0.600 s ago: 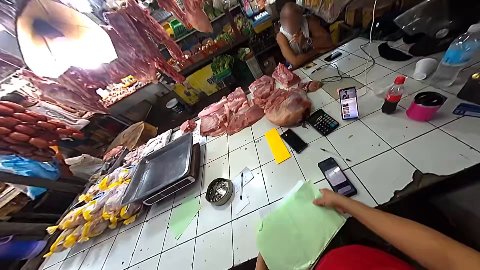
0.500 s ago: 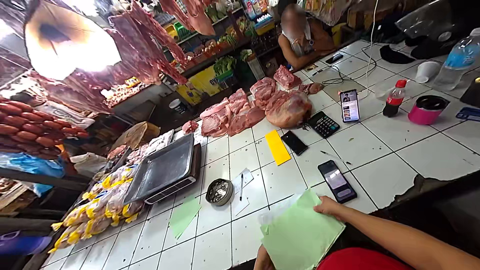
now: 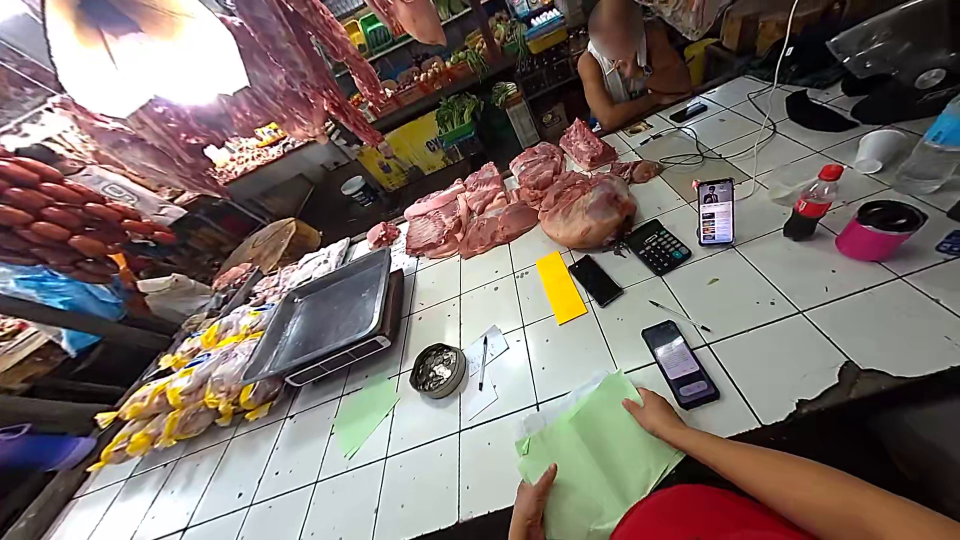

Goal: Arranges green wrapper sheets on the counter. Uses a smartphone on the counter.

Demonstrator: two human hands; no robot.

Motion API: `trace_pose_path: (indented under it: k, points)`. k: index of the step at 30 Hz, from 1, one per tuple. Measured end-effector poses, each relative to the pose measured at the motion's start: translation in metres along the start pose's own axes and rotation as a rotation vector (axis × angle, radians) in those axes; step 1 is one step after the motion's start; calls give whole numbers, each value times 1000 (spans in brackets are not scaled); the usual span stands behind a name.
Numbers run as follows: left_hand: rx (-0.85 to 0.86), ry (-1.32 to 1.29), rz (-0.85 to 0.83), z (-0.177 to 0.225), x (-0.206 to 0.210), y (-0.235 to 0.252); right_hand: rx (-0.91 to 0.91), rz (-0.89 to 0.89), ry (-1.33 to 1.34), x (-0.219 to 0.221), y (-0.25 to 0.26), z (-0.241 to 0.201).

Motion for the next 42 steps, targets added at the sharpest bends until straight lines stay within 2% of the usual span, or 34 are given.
trace_pose_path:
  k: [4, 7, 9, 11, 13, 15, 17, 19, 22, 24, 26, 29, 30, 32, 35, 38, 42]
  points:
    - [41, 114, 79, -1, -6, 18, -83, 135, -105, -1, -13, -12]
    - [140, 129, -2, 5, -12, 27, -142, 231, -192, -2, -11, -17]
    - [225, 92, -87, 15, -17, 30, -192, 222, -19, -2, -5, -20]
    - [273, -1, -170, 25, -25, 35, -242, 128, 313, 2, 5, -19]
    - [272, -78, -236, 33, -34, 42, -237, -79, 531, 7, 5, -23]
    - [247, -121, -305, 39, -42, 53, -189, -280, 561, 15, -2, -26]
    - [223, -169, -365, 43, -49, 65, -134, -382, 534, 25, -6, -29]
    - [178, -175, -374, 45, -53, 78, -96, -360, 547, 33, -8, -32]
    - [128, -38, -355, 48, -61, 104, -8, -208, 512, 40, -4, -35]
    - [196, 133, -359, 61, -75, 121, 67, -99, 502, 41, -6, -34]
    - [430, 291, -267, 89, -111, 142, 135, -5, 525, 39, -9, -26]
    - [759, 598, 58, 141, -205, 177, 229, 89, 604, 36, -18, -6]
    - [780, 727, 155, 152, -238, 187, 251, 106, 633, 37, -22, 1]
    - [683, 923, 297, 161, -293, 209, 276, 147, 679, 39, -26, 12]
    - [491, 1028, 300, 141, -338, 237, 302, 202, 710, 44, -35, 17]
    - [467, 1044, 282, 112, -354, 254, 297, 234, 700, 52, -43, 12]
    - [657, 972, 471, 114, -342, 252, 296, 290, 669, 60, -47, 14]
Point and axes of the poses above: each hand's wrist, its own y-axis towards the middle knuckle, its own x-axis out of the palm, z = x × y, the point moved 6 cm from there along y, towards the middle knuckle, and after that the axes turned 10 degrees about x, right-handed, at the moved point
